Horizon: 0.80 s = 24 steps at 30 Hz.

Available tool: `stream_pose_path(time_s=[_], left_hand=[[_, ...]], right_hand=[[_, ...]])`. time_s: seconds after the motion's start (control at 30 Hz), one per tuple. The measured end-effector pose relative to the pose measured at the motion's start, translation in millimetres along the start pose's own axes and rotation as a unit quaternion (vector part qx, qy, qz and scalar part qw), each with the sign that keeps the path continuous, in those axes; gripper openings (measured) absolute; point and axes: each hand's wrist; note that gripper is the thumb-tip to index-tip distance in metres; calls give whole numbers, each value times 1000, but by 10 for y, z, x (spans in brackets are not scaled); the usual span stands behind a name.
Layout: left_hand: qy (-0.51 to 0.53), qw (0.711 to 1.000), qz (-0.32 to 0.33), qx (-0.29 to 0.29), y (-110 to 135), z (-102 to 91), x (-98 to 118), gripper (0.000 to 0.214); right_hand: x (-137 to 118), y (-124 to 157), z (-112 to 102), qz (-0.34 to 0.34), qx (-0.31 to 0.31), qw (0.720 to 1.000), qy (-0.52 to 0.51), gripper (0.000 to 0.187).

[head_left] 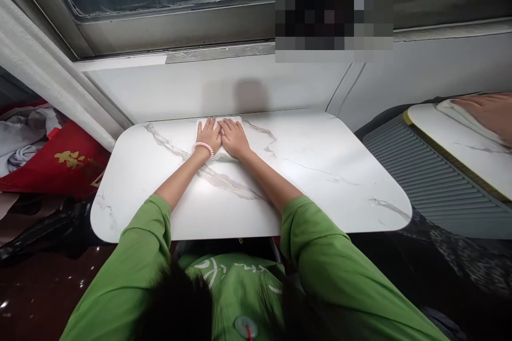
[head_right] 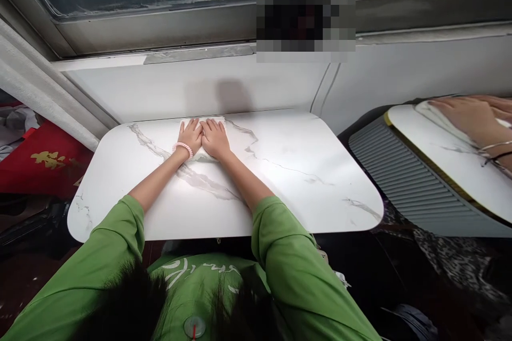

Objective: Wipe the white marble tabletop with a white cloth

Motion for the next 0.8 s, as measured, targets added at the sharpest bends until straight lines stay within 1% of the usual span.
stream_pose_path(time_s=[0.07,0.17,0.27,0.4,0.47,0.53,0.6,0.67,0.73,0.8], left_hand=[[2,1000,17,0,157,-4,85,44],[3,998,59,-9,446,-15,270,43],[9,994,105,-21,779,-34,520,43],[18,987,157,-20,1238,-63,883,45],[22,979,200,-14,1442,-68,1028,46],[28,971,237,-4,1593,-62,1125,47],[34,965,258,5,1672,-50,1175,48],[41,964,263,6,1674,-37,1190,49],[48,965,257,2,1605,-26,1184,52],[54,969,241,-7,1472,-11,1166,55]], right_hand=[[6,200,-54,-4,-16,1000,18,57],[52,595,-144,-30,-26,999,35,54],[106,1062,-250,-56,-19,998,36,50],[147,1703,-431,-67,1,997,35,49],[158,1988,-523,-76,3,997,30,47],[163,2207,-596,-78,0,997,26,47],[165,2327,-644,-70,-7,997,25,49],[171,2339,-671,-57,-16,998,27,52],[192,2251,-683,-48,-26,998,28,57],[239,2084,-683,-45,-35,998,27,61]])
Point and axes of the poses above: each hand's wrist, its own y-axis away from the middle knuckle, its own z-axis out of the palm, x = y × z
